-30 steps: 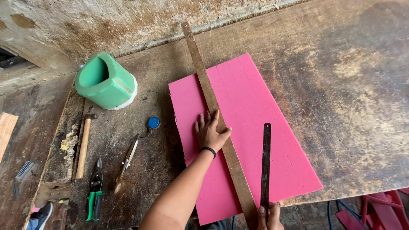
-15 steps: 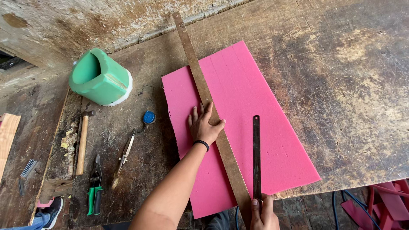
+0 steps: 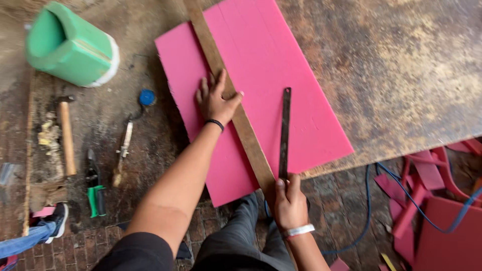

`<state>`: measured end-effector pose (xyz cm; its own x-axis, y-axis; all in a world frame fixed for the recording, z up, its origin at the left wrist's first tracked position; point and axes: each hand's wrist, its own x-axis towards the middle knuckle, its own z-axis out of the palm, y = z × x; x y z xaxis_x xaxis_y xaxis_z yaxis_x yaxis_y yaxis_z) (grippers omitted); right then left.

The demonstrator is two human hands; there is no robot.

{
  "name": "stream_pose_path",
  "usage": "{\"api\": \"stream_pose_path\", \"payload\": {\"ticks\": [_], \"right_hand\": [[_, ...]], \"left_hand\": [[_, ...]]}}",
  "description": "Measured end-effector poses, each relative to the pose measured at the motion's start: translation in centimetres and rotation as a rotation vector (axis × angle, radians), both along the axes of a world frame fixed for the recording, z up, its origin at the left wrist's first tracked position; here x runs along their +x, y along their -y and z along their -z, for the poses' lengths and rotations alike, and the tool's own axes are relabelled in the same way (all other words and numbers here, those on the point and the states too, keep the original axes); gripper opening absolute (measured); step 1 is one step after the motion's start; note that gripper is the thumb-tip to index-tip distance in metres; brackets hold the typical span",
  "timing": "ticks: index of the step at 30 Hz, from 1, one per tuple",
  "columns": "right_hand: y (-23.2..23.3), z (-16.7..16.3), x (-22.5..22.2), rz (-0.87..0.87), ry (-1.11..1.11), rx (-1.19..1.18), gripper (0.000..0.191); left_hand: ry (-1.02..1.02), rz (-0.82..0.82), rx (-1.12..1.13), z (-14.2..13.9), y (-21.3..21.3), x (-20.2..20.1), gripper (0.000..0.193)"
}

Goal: The person measures a large pink foam sheet with a tape measure, marks it with a pen, aligns a long wooden straightedge across the sheet, and cuts the foam along the straightedge with a long blade. They then carry the cut foam piece to a chair and continue trimming it.

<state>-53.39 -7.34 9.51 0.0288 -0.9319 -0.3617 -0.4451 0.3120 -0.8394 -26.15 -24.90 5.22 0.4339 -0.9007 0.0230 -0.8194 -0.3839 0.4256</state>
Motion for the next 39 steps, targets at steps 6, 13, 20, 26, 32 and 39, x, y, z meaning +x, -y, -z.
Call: {"api": "stream_pose_path", "payload": {"ticks": [6,13,20,26,32,39], "right_hand": [[0.2,-0.6,0.1,-0.011,-0.011,0.053,0.029],[0.0,-0.3,0.1,-0.031,-0.047,0.074,0.028],[0.0,0.3,-1.2,-0.182,-0.225,0.056,0.03],[4.1,-1.4,-2.8,-0.144,-0.325,-0.124,0.036],[16.0,-0.4,5.9,-0.34,-0.439,-0.844,0.043],[30.9,2.3,18.5,-0.536,-0.596,-0.744,0.052]], "left_hand": [[0.015,-0.017,0.091,-0.8,0.0,-0.3,0.092],[0.026,-0.037,0.225,-1.0,0.4,-0.4,0.095],[0.088,0.09,0.283,-1.8,0.8,0.3,0.101],[0.216,0.375,0.608,-5.6,3.7,3.6,0.117],[0.233,0.33,0.777,-6.7,5.8,3.4,0.137],[0.153,0.377,0.749,-6.7,6.6,4.1,0.144]]}}
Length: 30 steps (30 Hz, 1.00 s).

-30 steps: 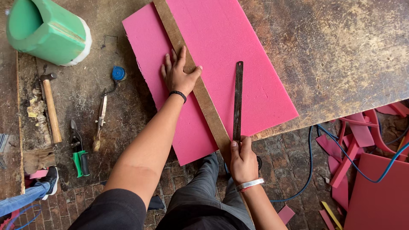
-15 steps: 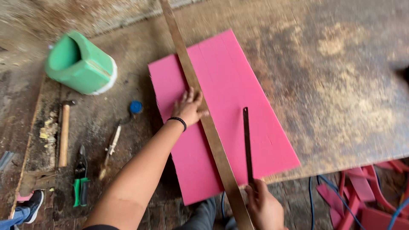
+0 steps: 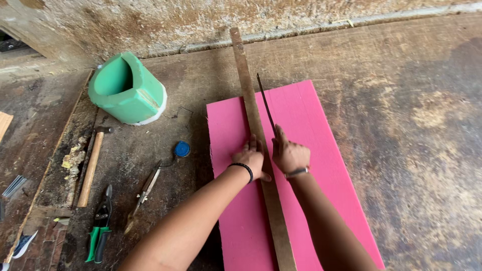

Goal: The person measures a large pink foam sheet with a tape measure, marks it with a pen, aligns a long wooden straightedge across the sheet, and cuts the foam along the straightedge with a long blade. They then carry the cut foam piece to a chair and continue trimming it.

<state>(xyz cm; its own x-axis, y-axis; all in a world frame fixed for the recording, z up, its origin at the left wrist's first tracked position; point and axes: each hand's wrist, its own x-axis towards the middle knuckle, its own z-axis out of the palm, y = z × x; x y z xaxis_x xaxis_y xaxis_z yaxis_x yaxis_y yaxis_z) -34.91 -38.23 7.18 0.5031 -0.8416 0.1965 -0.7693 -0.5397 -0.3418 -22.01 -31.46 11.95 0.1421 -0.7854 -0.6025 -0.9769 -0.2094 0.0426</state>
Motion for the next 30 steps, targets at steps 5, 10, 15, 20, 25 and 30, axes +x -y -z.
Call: {"api": "stream_pose_path", "payload": {"ticks": [5,10,15,20,25,30], "right_hand": [[4.1,2.4,4.8,-0.098,-0.08,0.025,0.054],[6.4,3.5,8.1,-0.115,-0.096,-0.059,0.047],[4.2,3.5,6.5,-0.143,-0.066,-0.063,0.046],[-3.9,3.2,-0.7,-0.183,-0.024,-0.085,0.055],[-14.0,2.1,-8.7,-0.143,0.019,-0.089,0.048],[-25.8,0.3,-19.2,-0.161,0.066,-0.003,0.059]], "left_hand": [[-0.097,-0.086,0.017,-1.0,-0.6,0.5,0.145],[-0.13,-0.102,-0.022,-1.1,-1.0,0.9,0.141],[-0.114,-0.094,-0.054,-0.2,-1.3,1.1,0.13],[0.019,-0.034,-0.003,0.5,-0.6,0.7,0.138],[0.013,0.031,-0.006,0.2,-0.4,0.4,0.141],[0.144,-0.02,0.082,-1.0,0.1,-1.2,0.145]]}}
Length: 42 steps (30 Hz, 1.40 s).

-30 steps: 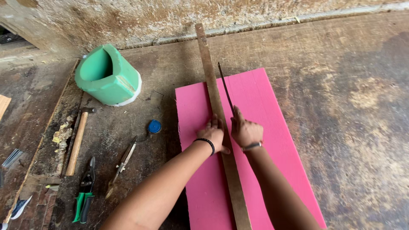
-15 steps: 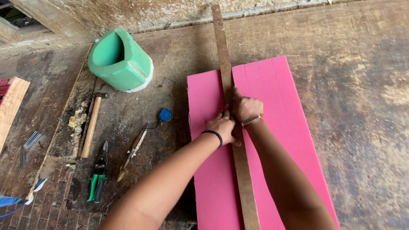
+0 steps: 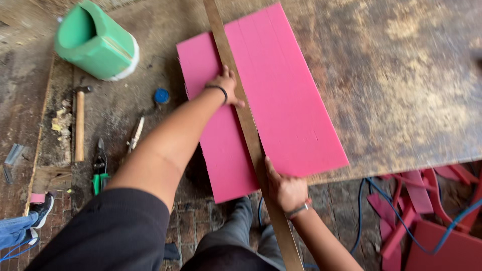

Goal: The person measures a large pink foam sheet with a tape measure, marks it with a pen, aligns a long wooden straightedge across the sheet, and cuts the foam along the straightedge with a long blade. They then carry the cut foam piece to a chair and continue trimming it.

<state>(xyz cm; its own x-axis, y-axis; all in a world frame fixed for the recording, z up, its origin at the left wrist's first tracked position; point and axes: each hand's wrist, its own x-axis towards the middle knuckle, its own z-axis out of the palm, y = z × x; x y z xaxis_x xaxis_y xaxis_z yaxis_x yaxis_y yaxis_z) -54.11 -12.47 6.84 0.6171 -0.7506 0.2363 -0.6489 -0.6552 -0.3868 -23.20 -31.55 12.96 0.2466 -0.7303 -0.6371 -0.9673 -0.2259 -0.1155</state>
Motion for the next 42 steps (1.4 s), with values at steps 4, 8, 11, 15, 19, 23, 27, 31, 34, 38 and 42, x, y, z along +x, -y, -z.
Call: {"api": "stream_pose_path", "payload": {"ticks": [4,8,11,15,19,23,27,31,34,38,42], "right_hand": [[-8.9,-1.6,-7.0,0.006,0.024,0.078,0.062],[-15.6,-2.3,-12.5,0.007,0.027,0.074,0.063],[-19.9,-2.3,-16.2,0.032,-0.027,0.128,0.065],[-23.2,-2.1,-19.7,0.198,-0.005,0.033,0.06],[-19.5,0.0,-15.5,0.496,0.108,0.103,0.04],[-10.7,3.5,-6.2,0.663,0.481,0.766,0.021],[-7.2,5.5,-1.1,0.745,0.615,0.897,0.021],[-8.3,6.8,-0.4,0.883,0.373,0.769,0.026],[-9.5,9.1,1.6,0.881,0.406,0.661,0.027],[-10.9,12.0,3.8,0.818,0.556,0.568,0.025],[-11.6,12.8,4.1,0.835,0.533,0.66,0.025]], "left_hand": [[0.074,-0.054,0.0,-1.0,-0.1,-1.5,0.142],[0.139,-0.064,-0.053,-1.4,-1.0,-2.5,0.138],[0.099,-0.099,-0.164,-0.8,-2.1,-2.7,0.13],[-0.015,-0.115,-0.306,1.3,-3.8,-2.6,0.102],[-0.178,-0.146,-0.637,4.7,-7.3,-3.1,0.076],[-0.207,-0.229,-0.778,5.3,-8.2,-3.8,0.077],[-0.266,-0.325,-0.677,4.2,-7.8,-4.2,0.103],[-0.342,-0.333,-0.723,4.6,-7.9,-2.7,0.11],[-0.301,-0.312,-0.815,5.8,-8.3,-0.5,0.105],[-0.302,-0.305,-0.816,7.1,-8.6,1.9,0.104],[-0.286,-0.322,-0.83,7.5,-8.7,2.0,0.103]]}}
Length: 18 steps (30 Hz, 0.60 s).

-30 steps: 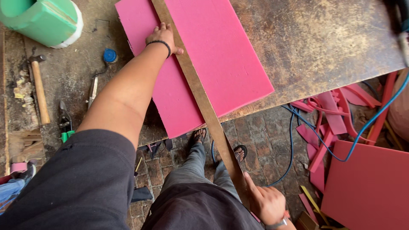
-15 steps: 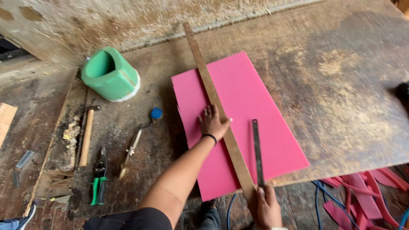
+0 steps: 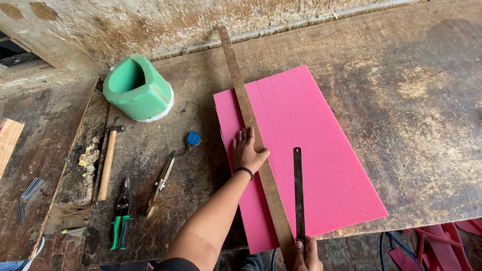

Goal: The person measures a large pink foam sheet with a tape measure, marks it with a pen, aligns a long wooden straightedge across the sheet, and cuts the foam along the straightedge with a long blade. They then carry the cut foam piece to a chair and continue trimming it.

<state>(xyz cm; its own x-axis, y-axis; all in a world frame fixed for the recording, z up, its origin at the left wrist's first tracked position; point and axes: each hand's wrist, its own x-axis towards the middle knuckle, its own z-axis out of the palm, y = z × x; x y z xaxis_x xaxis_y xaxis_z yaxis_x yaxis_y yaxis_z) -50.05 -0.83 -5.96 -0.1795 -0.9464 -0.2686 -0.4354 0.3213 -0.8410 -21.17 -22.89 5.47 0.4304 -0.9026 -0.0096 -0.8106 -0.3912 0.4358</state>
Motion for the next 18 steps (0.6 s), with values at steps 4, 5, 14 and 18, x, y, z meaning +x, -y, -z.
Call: {"api": "stream_pose_path", "payload": {"ticks": [4,5,14,18], "right_hand": [[0.1,-1.1,-0.3,0.0,0.03,0.016,0.027],[0.2,-1.5,-0.2,0.001,0.044,0.016,0.028],[1.7,-8.8,0.6,-0.05,-0.023,0.165,0.032],[2.4,-12.7,0.4,-0.175,0.039,0.165,0.029]], "left_hand": [[-0.003,-0.013,0.004,-0.2,0.1,-0.3,0.104],[-0.002,-0.012,0.012,-0.3,0.1,-0.3,0.104],[0.041,0.0,0.021,-0.3,0.0,-0.5,0.1],[0.043,0.009,-0.02,-0.3,0.1,-0.6,0.1]]}}
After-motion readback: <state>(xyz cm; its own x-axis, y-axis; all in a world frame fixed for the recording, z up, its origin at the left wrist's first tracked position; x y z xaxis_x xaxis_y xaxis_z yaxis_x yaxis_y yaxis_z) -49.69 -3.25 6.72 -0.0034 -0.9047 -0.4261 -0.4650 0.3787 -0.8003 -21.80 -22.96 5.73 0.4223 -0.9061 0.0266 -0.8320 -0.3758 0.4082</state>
